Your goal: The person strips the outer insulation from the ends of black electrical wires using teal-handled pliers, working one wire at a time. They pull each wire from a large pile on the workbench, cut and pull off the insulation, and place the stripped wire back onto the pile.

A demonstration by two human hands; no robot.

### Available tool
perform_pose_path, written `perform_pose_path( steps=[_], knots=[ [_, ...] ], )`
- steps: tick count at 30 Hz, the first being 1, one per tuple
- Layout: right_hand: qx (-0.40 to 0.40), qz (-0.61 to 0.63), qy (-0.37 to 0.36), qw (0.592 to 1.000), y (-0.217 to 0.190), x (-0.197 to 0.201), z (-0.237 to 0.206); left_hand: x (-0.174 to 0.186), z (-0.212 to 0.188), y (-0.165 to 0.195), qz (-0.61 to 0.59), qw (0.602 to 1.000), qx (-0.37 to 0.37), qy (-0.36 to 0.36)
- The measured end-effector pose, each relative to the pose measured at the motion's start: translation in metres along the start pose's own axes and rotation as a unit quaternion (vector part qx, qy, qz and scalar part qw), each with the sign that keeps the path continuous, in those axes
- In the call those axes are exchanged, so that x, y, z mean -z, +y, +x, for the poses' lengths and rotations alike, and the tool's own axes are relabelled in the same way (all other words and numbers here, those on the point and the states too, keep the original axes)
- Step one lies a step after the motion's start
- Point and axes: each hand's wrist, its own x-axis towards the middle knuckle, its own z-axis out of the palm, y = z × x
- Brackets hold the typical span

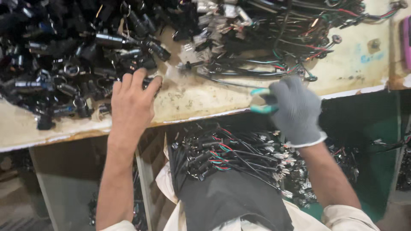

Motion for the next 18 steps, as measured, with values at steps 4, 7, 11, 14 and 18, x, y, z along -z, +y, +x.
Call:
perform_pose_path(
  steps=[4,7,11,14,18],
  knots=[
    [-0.015,0.027,-0.03,0.999,-0.013,-0.007,-0.004,0.008,0.005,0.001,-0.28,0.956,0.044,0.078],
    [-0.008,0.044,-0.084,0.995,-0.016,-0.007,0.001,0.01,0.002,0.034,-0.661,0.73,0.053,0.166],
    [-0.031,0.169,-0.073,0.982,-0.011,-0.001,0.008,-0.012,-0.016,0.107,-0.875,0.453,0.171,-0.021],
    [-0.207,0.45,-0.094,0.864,-0.011,0.007,0.001,-0.022,-0.032,0.139,-0.831,0.499,0.195,-0.152],
    [0.101,0.101,-0.079,0.987,-0.026,0.012,-0.018,-0.025,-0.037,0.151,-0.792,0.569,0.171,-0.138]
  ],
)
